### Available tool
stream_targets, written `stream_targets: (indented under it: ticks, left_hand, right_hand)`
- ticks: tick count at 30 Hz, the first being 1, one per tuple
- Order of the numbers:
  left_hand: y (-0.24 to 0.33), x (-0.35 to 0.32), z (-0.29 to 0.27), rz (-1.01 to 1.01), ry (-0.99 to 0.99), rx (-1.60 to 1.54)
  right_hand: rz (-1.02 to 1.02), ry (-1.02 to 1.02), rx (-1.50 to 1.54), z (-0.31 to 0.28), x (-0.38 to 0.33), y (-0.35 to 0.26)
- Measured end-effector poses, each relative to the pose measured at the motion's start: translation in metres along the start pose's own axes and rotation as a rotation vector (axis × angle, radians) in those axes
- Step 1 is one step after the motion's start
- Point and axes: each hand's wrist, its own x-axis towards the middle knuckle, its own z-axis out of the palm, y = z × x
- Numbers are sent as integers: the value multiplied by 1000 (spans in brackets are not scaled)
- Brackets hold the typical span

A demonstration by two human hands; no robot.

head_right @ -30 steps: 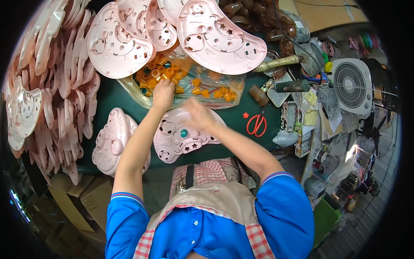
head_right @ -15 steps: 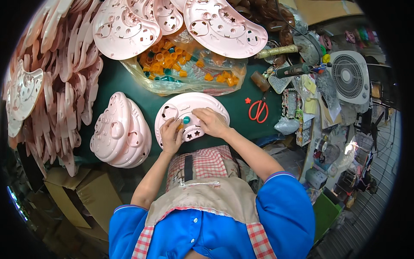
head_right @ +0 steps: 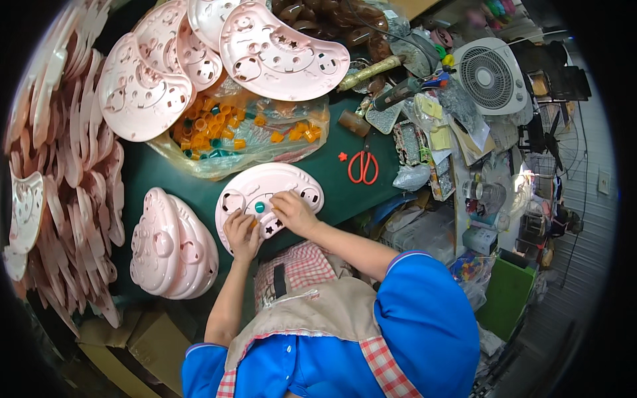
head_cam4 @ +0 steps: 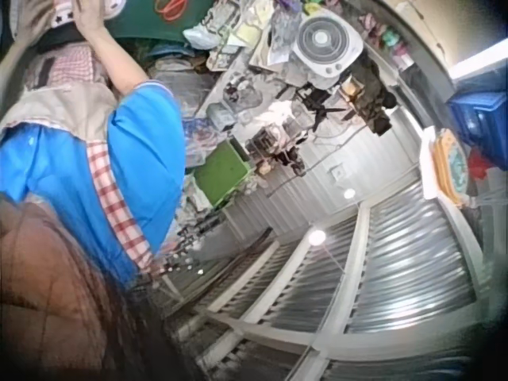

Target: The person assembles pink plastic slippers by inserting small orange and green plastic pieces into designated holes on the slipper soles. They repeatedly pick up slippers from a pile, attach the pieces, and place the finished slippers into a cardboard box.

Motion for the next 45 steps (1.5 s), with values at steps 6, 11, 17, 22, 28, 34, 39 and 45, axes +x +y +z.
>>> stream_targets:
  ticks: [6, 11, 17, 22, 28, 34, 39, 45]
  left_hand:
    - [-6, 1, -5, 48, -119, 48]
    - [26, 16, -10, -49, -150, 84]
    - [26, 50, 7, -7, -177, 68]
    - [29, 49, 10, -88, -99, 122]
    - [47, 46, -2, -193, 11, 182]
    - [76, 33, -16, -145, 203, -70]
    - [67, -13, -15, -191, 129, -92]
    - [30, 11, 8, -187, 84, 163]
  right_hand:
    - [29, -89, -8, -21, 17, -13]
    - [283, 674, 82, -125, 173, 95]
    - [1081, 896, 183, -269, 368, 306]
    - [955, 907, 45, -238, 391, 290]
    - [92, 1036, 645, -199, 301, 113]
    - [671, -39, 874, -104, 63, -40]
    - [35, -120, 176, -65, 5, -55]
    - [-124, -114, -185, -32, 2, -10]
